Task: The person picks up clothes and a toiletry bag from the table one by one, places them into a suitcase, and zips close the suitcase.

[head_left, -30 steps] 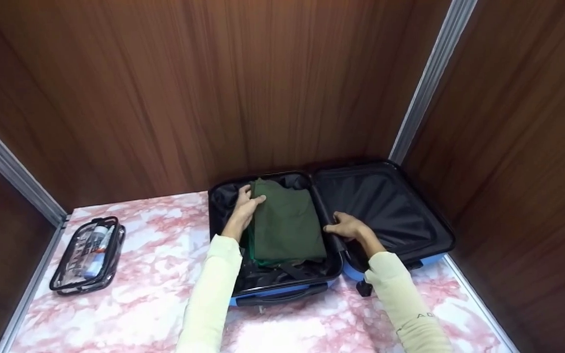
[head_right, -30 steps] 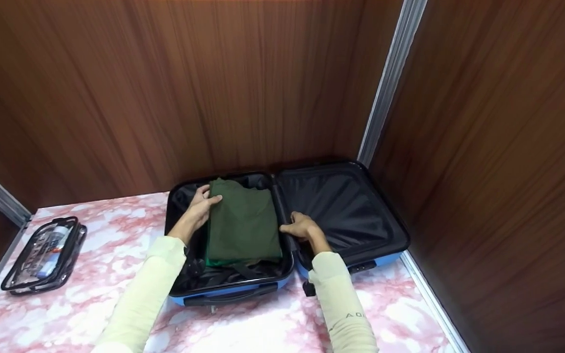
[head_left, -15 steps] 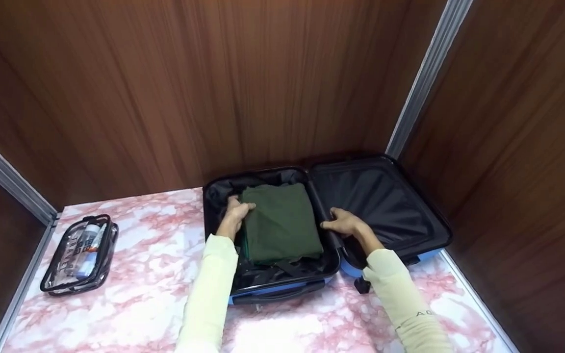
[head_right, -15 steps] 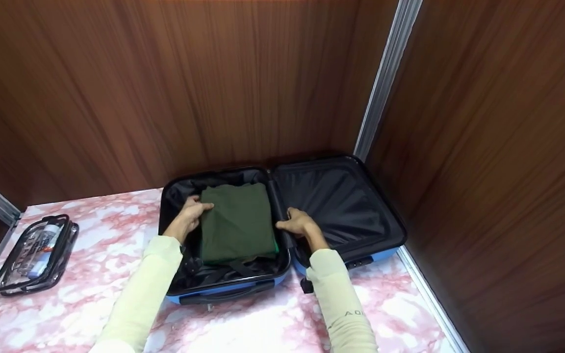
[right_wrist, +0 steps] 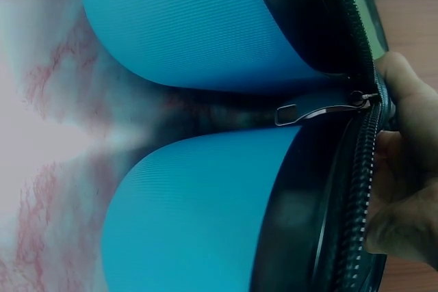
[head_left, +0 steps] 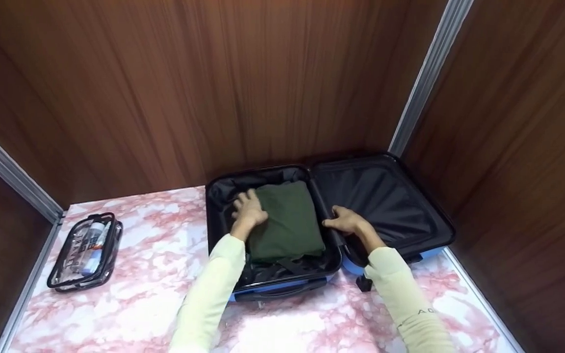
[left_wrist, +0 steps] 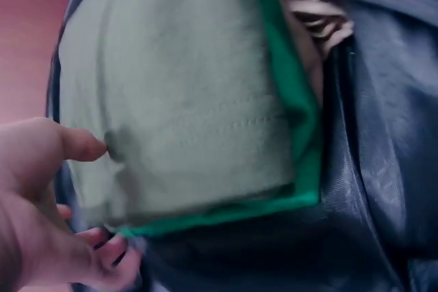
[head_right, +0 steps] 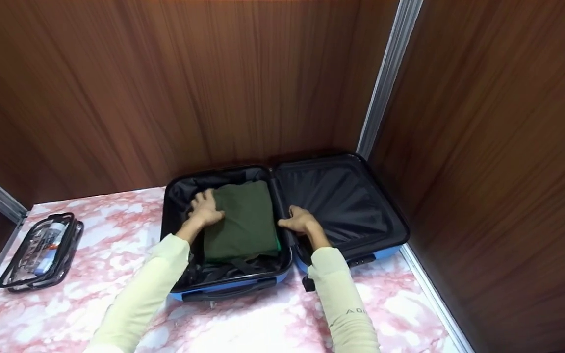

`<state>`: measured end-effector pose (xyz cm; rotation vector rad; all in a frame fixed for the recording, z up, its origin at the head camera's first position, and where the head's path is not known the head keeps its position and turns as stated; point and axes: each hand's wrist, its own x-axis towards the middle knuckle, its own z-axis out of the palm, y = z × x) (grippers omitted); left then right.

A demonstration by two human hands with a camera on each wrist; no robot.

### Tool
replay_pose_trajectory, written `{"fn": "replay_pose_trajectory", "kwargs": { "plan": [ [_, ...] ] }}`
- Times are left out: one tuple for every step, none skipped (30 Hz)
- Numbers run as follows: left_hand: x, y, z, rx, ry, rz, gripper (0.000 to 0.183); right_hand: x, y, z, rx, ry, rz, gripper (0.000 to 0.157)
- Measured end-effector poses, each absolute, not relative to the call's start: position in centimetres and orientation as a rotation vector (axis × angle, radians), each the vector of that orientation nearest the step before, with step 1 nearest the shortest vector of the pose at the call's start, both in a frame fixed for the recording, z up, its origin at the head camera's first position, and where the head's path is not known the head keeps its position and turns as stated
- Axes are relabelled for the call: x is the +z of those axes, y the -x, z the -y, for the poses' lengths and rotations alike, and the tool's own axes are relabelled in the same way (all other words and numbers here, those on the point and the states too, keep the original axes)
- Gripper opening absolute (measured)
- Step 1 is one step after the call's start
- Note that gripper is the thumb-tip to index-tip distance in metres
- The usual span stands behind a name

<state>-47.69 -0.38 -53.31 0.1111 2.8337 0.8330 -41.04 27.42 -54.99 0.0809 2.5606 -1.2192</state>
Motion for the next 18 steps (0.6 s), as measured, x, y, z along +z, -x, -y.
{"fn": "replay_pose_trajectory", "kwargs": {
  "plan": [
    [-53.0, 47.3, -0.2, 0.739, -0.182, -2.862, 0.079, -55.0, 41.1, -27.5, -1.214, -0.069, -2.569, 0.027],
    [-52.8, 46.8, -0.7, 0.653, -0.265, -2.871, 0.079, -54.9, 41.1, -27.5, -1.208, -0.059, -2.577, 0.026],
    [-52.5, 46.2, -1.3, 0.572, -0.360, -2.869, 0.080, -54.9, 41.1, -27.5, -1.206, -0.051, -2.582, 0.026],
    [-52.2, 45.6, -1.9, 0.487, -0.459, -2.855, 0.083, -54.9, 41.1, -27.5, -1.202, -0.041, -2.586, 0.027],
    [-51.9, 44.9, -2.5, 0.397, -0.557, -2.831, 0.085, -54.9, 41.2, -27.5, -1.197, -0.029, -2.591, 0.027],
    [-51.8, 44.2, -3.1, 0.308, -0.650, -2.801, 0.089, -54.9, 41.2, -27.5, -1.189, -0.023, -2.597, 0.027],
    [-51.7, 43.5, -3.7, 0.233, -0.730, -2.764, 0.093, -54.9, 41.2, -27.5, -1.185, -0.023, -2.600, 0.027],
    [-51.7, 42.8, -4.4, 0.158, -0.795, -2.724, 0.097, -54.9, 41.2, -27.5, -1.182, -0.031, -2.600, 0.027],
    [-51.7, 42.2, -5.0, 0.082, -0.843, -2.695, 0.100, -54.9, 41.3, -27.5, -1.178, -0.036, -2.600, 0.026],
    [-51.9, 41.7, -5.6, 0.011, -0.872, -2.667, 0.102, -55.0, 41.3, -27.4, -1.172, -0.038, -2.601, 0.027],
    [-52.2, 41.3, -6.1, -0.053, -0.882, -2.649, 0.103, -55.0, 41.3, -27.4, -1.168, -0.045, -2.597, 0.031],
    [-52.4, 40.9, -6.7, -0.110, -0.873, -2.639, 0.103, -55.0, 41.3, -27.4, -1.166, -0.049, -2.588, 0.040],
    [-52.7, 40.6, -7.1, -0.163, -0.851, -2.638, 0.102, -55.1, 41.3, -27.4, -1.165, -0.049, -2.577, 0.052],
    [-52.9, 40.3, -7.6, -0.225, -0.828, -2.644, 0.101, -55.1, 41.3, -27.3, -1.164, -0.048, -2.566, 0.062],
    [-53.1, 40.1, -8.0, -0.281, -0.808, -2.657, 0.101, -55.1, 41.3, -27.3, -1.164, -0.049, -2.556, 0.070],
    [-53.3, 39.9, -8.3, -0.339, -0.797, -2.667, 0.100, -55.1, 41.3, -27.3, -1.159, -0.046, -2.555, 0.076],
    [-53.5, 39.7, -8.6, -0.405, -0.790, -2.675, 0.100, -55.1, 41.2, -27.3, -1.159, -0.053, -2.551, 0.080],
    [-53.6, 39.5, -8.9, -0.473, -0.789, -2.680, 0.101, -55.1, 41.2, -27.3, -1.159, -0.055, -2.550, 0.080]
  ]
}}
